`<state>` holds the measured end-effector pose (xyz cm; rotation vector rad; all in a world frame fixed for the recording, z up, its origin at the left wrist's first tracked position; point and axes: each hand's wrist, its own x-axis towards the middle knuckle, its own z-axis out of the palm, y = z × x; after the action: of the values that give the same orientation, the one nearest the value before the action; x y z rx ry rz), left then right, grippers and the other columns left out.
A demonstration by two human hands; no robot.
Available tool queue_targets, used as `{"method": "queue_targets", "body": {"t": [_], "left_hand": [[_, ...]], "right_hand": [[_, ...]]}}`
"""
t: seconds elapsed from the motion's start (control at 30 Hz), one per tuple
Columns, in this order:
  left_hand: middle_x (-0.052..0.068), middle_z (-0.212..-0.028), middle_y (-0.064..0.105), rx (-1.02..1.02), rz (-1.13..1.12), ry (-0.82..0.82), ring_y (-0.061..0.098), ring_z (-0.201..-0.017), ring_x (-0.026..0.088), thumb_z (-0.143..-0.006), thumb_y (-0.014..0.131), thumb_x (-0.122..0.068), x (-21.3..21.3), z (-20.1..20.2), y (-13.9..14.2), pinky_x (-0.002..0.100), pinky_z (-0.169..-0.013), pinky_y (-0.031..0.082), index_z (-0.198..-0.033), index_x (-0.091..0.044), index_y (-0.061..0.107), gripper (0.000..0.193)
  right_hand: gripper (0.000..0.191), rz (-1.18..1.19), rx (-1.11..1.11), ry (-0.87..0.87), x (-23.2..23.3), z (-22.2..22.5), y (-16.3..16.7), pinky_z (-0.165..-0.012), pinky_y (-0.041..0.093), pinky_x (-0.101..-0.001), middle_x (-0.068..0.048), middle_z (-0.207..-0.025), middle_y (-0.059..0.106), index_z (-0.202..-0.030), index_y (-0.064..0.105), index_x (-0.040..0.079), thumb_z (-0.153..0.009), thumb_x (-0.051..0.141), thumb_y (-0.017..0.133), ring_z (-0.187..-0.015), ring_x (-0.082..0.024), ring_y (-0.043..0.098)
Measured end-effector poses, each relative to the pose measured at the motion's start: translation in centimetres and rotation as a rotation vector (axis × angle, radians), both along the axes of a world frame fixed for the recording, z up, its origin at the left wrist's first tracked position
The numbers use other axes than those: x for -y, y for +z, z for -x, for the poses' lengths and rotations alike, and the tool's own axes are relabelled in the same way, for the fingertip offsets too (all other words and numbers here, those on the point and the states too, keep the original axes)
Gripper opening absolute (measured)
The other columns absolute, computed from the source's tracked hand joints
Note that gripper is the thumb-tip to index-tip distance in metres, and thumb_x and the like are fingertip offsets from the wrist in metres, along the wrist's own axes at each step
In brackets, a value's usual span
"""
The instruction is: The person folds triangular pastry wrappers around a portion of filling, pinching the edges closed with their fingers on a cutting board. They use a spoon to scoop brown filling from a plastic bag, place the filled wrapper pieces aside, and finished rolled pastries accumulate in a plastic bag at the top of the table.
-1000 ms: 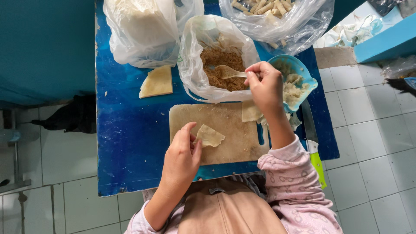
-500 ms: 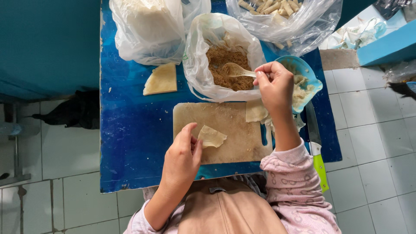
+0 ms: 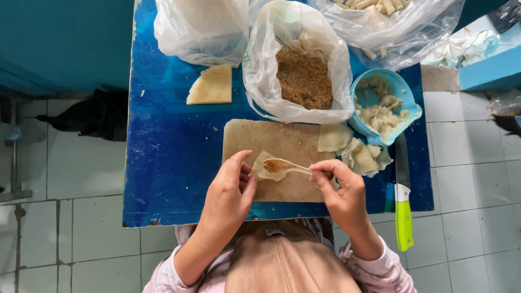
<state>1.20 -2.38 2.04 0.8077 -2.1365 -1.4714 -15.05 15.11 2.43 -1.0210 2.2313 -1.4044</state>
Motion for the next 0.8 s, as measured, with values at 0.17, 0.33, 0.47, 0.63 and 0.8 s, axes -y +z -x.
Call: {"method": "queue_targets", "body": {"t": [0.17, 0.33, 0.47, 0.63, 0.8], "left_hand": [[0.011, -0.096, 0.064, -0.002, 0.017, -0.006, 0.067, -0.076, 0.020, -0.087, 0.068, 0.003, 0.0, 0.0, -0.1, 0.031, -0.070, 0.058, -0.133, -0.004, 0.053, 0.049], [0.009, -0.093, 0.064, 0.008, -0.024, -0.015, 0.066, -0.075, 0.018, -0.087, 0.068, 0.002, 0.1, 0.0, -0.3, 0.029, -0.068, 0.056, -0.139, -0.004, 0.049, 0.055], [0.007, -0.094, 0.066, -0.015, -0.089, -0.007, 0.065, -0.073, 0.015, -0.089, 0.067, 0.001, -0.1, 0.0, -0.5, 0.027, -0.068, 0.057, -0.145, -0.006, 0.045, 0.060], [0.008, -0.097, 0.066, -0.058, -0.060, -0.001, 0.068, -0.075, 0.016, -0.091, 0.067, 0.002, -0.4, 0.0, -0.7, 0.027, -0.069, 0.057, -0.148, -0.006, 0.044, 0.062], [0.009, -0.097, 0.073, -0.103, -0.086, 0.030, 0.073, -0.077, 0.017, -0.096, 0.064, -0.001, -0.9, 0.1, -0.8, 0.028, -0.070, 0.058, -0.147, -0.006, 0.045, 0.054]], "right_hand": [[0.012, -0.001, -0.206, 0.085, 0.3, -0.6, 0.9, -0.073, 0.053, -0.0260, -0.007, -0.088, 0.069, -0.103, 0.069, 0.001, -0.093, -0.005, 0.068, -0.080, -0.015, 0.068], [0.014, 0.002, -0.319, 0.115, 0.6, -0.8, 1.6, -0.073, 0.053, -0.0277, -0.008, -0.088, 0.069, -0.103, 0.069, 0.002, -0.092, -0.005, 0.069, -0.080, -0.019, 0.066], [0.013, 0.023, -0.357, 0.114, 0.3, -0.8, 1.4, -0.073, 0.053, -0.0274, -0.009, -0.089, 0.069, -0.103, 0.068, 0.002, -0.092, -0.005, 0.070, -0.082, -0.019, 0.066], [0.009, -0.032, -0.090, 0.003, -0.3, -0.2, -0.1, -0.073, 0.053, -0.0257, -0.006, -0.084, 0.071, -0.102, 0.070, 0.000, -0.094, -0.004, 0.067, -0.077, -0.013, 0.067], [0.008, 0.177, 0.256, -0.167, 1.1, 2.9, -1.4, -0.077, 0.054, -0.0220, -0.004, -0.092, 0.070, -0.106, 0.068, -0.002, -0.099, -0.001, 0.064, -0.083, -0.009, 0.068]]}}
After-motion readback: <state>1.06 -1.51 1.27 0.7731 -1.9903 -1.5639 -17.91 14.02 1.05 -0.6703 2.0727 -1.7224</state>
